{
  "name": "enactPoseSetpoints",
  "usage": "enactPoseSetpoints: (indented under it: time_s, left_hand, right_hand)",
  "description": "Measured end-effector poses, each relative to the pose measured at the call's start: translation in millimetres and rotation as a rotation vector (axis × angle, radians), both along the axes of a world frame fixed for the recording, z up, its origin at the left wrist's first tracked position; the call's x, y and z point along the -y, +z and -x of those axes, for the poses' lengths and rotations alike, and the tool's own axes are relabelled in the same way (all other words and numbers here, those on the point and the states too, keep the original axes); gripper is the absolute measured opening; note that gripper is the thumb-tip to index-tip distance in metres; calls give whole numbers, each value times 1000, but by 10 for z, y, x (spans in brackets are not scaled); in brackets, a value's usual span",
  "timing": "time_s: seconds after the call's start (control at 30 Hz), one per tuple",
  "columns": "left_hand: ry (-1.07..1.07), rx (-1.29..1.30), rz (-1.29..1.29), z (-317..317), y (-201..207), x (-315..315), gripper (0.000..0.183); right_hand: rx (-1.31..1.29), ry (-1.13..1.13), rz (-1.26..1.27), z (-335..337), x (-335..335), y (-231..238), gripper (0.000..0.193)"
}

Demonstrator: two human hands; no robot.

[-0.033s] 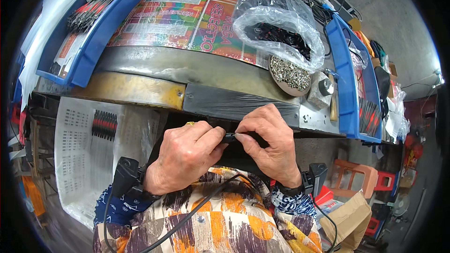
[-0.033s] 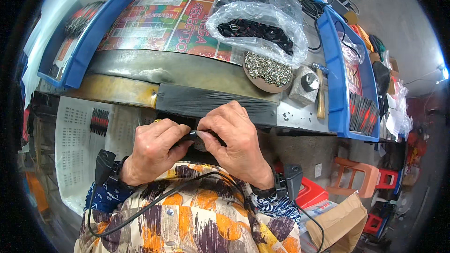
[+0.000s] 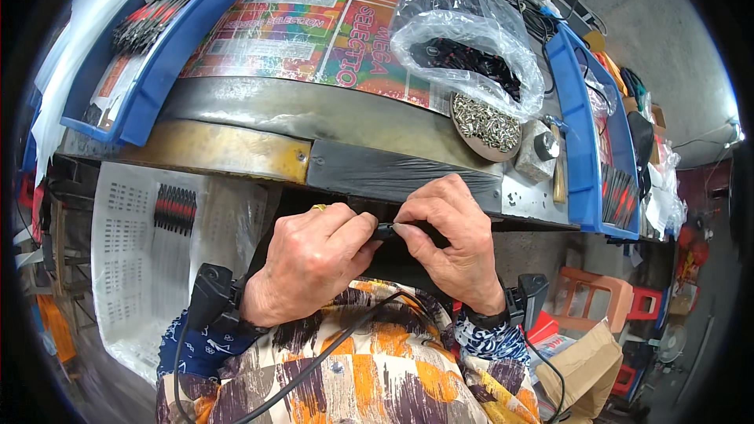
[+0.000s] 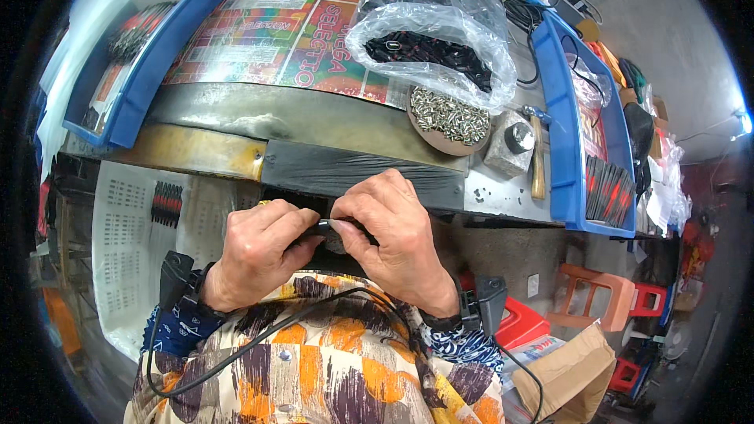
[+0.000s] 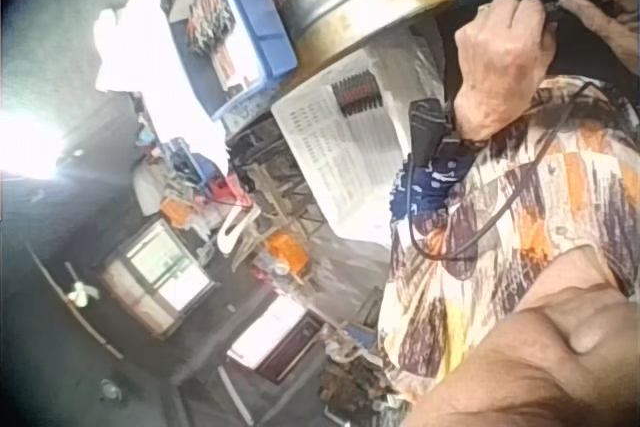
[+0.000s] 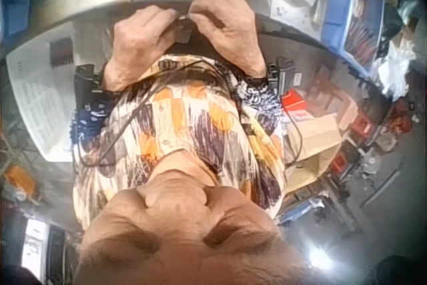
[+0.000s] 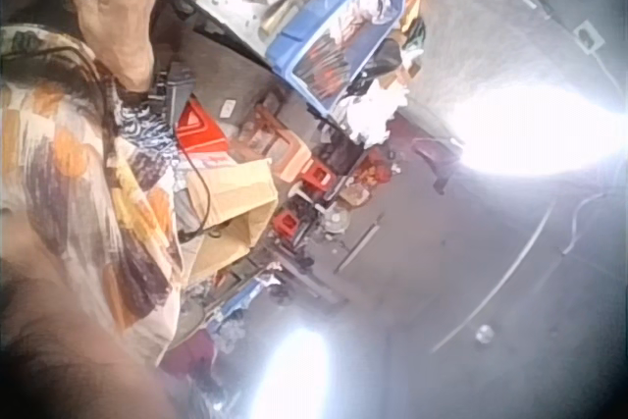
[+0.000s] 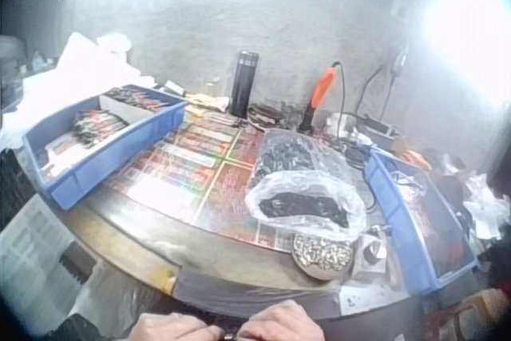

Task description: The person repeatedly picks small black plastic housings and red-tipped components from trays, inserts the components into the housings, and places the assembled units into a blue bin. The person also picks up a black cable and appears to attach it to one of the housings before continuing the assembly cycle.

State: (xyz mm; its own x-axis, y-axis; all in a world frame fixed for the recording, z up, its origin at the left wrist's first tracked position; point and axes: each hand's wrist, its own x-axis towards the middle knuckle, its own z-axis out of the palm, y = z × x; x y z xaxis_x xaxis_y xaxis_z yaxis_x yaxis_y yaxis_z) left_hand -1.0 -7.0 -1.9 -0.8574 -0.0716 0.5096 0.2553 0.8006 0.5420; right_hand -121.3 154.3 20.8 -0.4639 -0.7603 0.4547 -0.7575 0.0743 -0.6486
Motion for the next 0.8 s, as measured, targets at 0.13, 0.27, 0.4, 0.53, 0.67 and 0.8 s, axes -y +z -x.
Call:
enactPoseSetpoints:
  time_s: [0.13, 0.27, 0.4, 0.53, 0.67, 0.8]
  left_hand:
    - [5, 25, 3, -22, 13, -3, 29]
    - [1, 21, 31, -29, 10, 0, 31]
    - [-4, 20, 49, -24, -4, -4, 31]
    - [3, 29, 79, -21, -29, -6, 31]
    - [11, 17, 101, -12, -57, -12, 27]
    - [19, -18, 110, 8, -76, -14, 22]
  right_hand:
    - [-55, 7, -12, -7, 9, -19, 18]
    - [-100, 14, -16, -10, 15, -27, 21]
    - [-148, 18, -34, -21, 15, -18, 23]
    - [-238, 18, -53, -47, 29, -9, 25]
    - [-335, 13, -107, -73, 28, 3, 28]
    - [-421, 17, -140, -90, 25, -2, 23]
